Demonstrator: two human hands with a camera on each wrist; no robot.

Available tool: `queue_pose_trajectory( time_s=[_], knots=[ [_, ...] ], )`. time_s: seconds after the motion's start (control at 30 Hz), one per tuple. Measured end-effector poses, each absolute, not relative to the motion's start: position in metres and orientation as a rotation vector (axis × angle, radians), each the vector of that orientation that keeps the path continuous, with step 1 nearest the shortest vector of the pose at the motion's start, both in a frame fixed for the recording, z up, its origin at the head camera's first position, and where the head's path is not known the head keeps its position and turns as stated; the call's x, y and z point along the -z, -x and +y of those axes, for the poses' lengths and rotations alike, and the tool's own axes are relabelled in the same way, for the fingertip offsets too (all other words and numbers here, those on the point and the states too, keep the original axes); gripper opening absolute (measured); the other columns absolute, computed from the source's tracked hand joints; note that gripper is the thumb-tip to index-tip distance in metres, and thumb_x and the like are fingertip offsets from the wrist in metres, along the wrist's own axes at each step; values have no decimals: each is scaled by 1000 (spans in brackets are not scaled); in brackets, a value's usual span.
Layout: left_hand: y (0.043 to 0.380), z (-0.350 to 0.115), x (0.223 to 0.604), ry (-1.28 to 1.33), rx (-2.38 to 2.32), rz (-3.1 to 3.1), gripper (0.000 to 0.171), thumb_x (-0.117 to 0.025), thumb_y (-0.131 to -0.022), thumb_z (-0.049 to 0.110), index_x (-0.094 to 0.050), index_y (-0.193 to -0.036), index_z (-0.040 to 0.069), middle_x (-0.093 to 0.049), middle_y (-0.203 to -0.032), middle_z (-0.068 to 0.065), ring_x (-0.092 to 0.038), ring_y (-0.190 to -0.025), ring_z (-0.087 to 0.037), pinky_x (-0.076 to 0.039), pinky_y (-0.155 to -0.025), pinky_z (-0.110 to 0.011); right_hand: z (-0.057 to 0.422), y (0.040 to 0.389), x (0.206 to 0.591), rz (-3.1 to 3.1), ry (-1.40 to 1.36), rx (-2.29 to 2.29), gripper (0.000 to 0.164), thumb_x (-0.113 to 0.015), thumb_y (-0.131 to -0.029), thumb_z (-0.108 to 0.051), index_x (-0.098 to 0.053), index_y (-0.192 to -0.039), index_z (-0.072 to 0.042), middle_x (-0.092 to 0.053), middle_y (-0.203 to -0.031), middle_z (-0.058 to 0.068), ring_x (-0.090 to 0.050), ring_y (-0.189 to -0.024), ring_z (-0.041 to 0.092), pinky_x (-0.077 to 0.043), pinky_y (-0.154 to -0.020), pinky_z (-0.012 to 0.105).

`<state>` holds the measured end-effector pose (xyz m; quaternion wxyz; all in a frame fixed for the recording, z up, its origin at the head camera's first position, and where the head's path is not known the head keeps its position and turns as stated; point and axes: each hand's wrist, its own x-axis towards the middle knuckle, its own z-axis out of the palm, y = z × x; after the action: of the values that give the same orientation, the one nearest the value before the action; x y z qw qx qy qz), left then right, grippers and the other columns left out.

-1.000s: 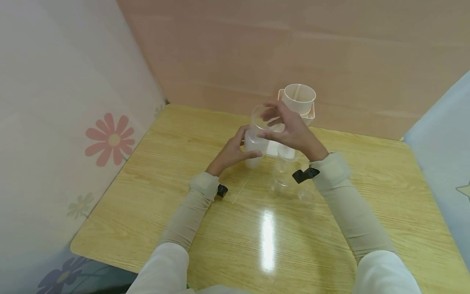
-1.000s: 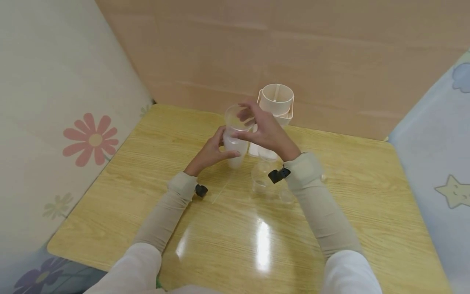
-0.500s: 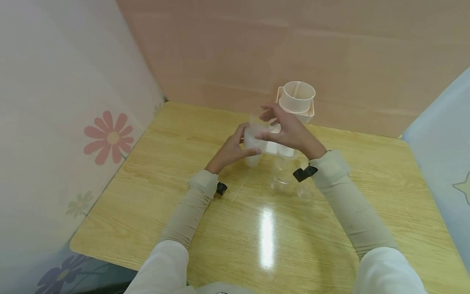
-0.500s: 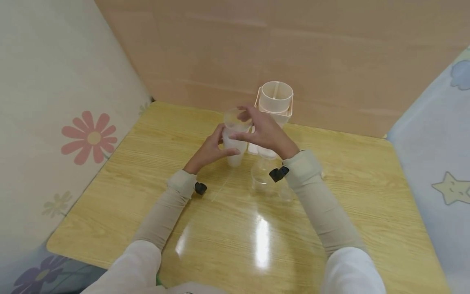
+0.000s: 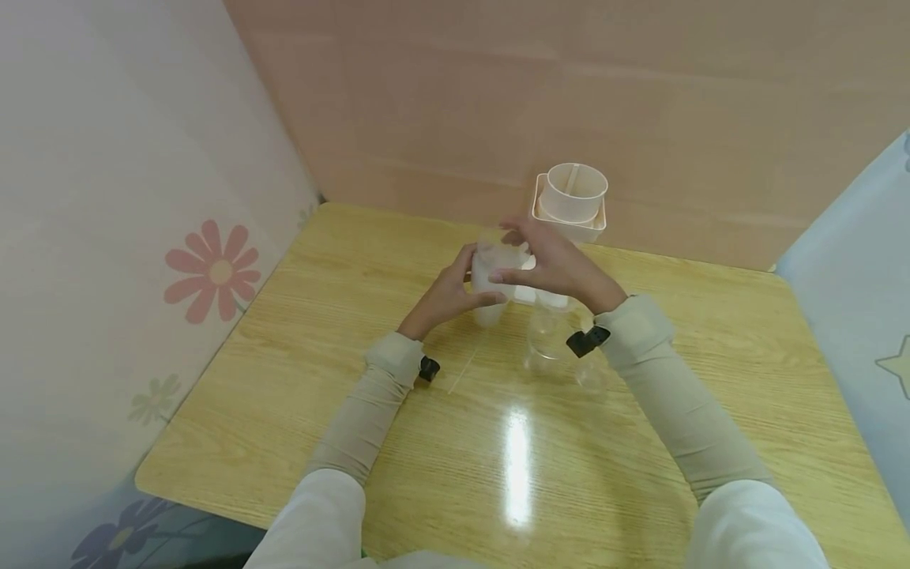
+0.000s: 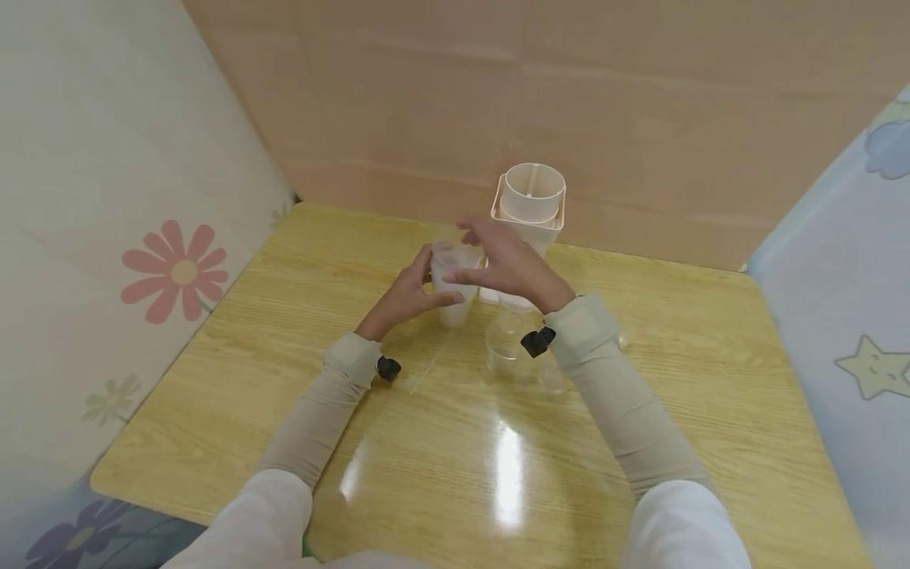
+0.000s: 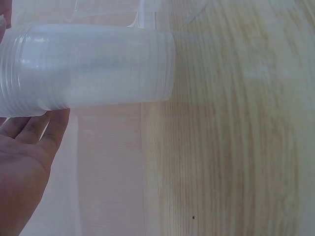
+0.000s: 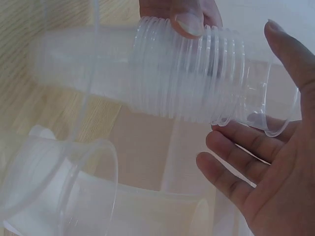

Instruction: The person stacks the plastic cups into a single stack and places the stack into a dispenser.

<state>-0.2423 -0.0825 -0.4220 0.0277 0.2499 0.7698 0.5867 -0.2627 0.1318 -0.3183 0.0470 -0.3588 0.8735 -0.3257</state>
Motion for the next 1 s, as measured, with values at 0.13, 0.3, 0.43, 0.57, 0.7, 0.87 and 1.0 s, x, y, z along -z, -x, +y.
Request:
queue_pose_trajectory(
  time_s=[0.13, 0.3, 0.43, 0.57, 0.7, 0.87, 1.0],
  knots=[
    [242, -83, 422, -763, -1811, 2383, 82, -79, -87, 35, -29, -152, 21, -49, -142, -4, -56, -122, -24, -54, -89, -40, 131, 264, 320, 2680, 1092, 932, 85, -83, -82, -40, -42, -146, -1, -58, -132, 17, -53, -125, 32, -43, -101, 53],
    [243, -84, 422, -753, -1810, 2384, 84, -78, -87, 36, -28, -153, 21, -50, -141, -4, -56, -122, -25, -54, -90, -42, 130, 263, 322, 2674, 1060, 869, 87, -82, -83, -43, -41, -147, -2, -56, -134, 18, -51, -127, 33, -41, -104, 53],
    [243, -84, 423, -745, -1789, 2401, 86, -78, -87, 38, -27, -154, 22, -51, -141, -3, -57, -121, -24, -54, -90, -41, 131, 261, 323, 2672, 1010, 836, 89, -80, -83, -47, -38, -150, -5, -56, -135, 18, -50, -128, 33, -40, -104, 53],
    [243, -83, 423, -741, -1793, 2393, 86, -78, -87, 38, -28, -154, 23, -50, -142, -4, -58, -120, -25, -54, -88, -41, 132, 261, 324, 2679, 991, 821, 90, -80, -84, -46, -36, -151, -6, -56, -135, 17, -50, -128, 32, -40, -105, 53],
    [245, -81, 422, -757, -1789, 2389, 85, -79, -88, 35, -27, -154, 22, -47, -146, -6, -56, -123, -26, -54, -90, -41, 134, 261, 324, 2690, 986, 812, 92, -80, -83, -47, -36, -151, -5, -57, -135, 18, -51, -126, 33, -41, -104, 53],
    [246, -79, 422, -785, -1781, 2402, 86, -79, -87, 37, -27, -154, 20, -43, -149, -7, -55, -125, -27, -53, -93, -41, 142, 260, 322, 2695, 991, 826, 93, -81, -81, -49, -37, -151, -5, -56, -135, 16, -53, -125, 32, -42, -104, 52],
    [247, -79, 422, -760, -1778, 2416, 87, -80, -87, 36, -27, -154, 22, -44, -149, -7, -55, -124, -27, -54, -91, -43, 150, 260, 315, 2696, 1008, 859, 92, -82, -81, -47, -38, -150, -4, -55, -137, 16, -52, -127, 30, -41, -105, 51]
  ],
)
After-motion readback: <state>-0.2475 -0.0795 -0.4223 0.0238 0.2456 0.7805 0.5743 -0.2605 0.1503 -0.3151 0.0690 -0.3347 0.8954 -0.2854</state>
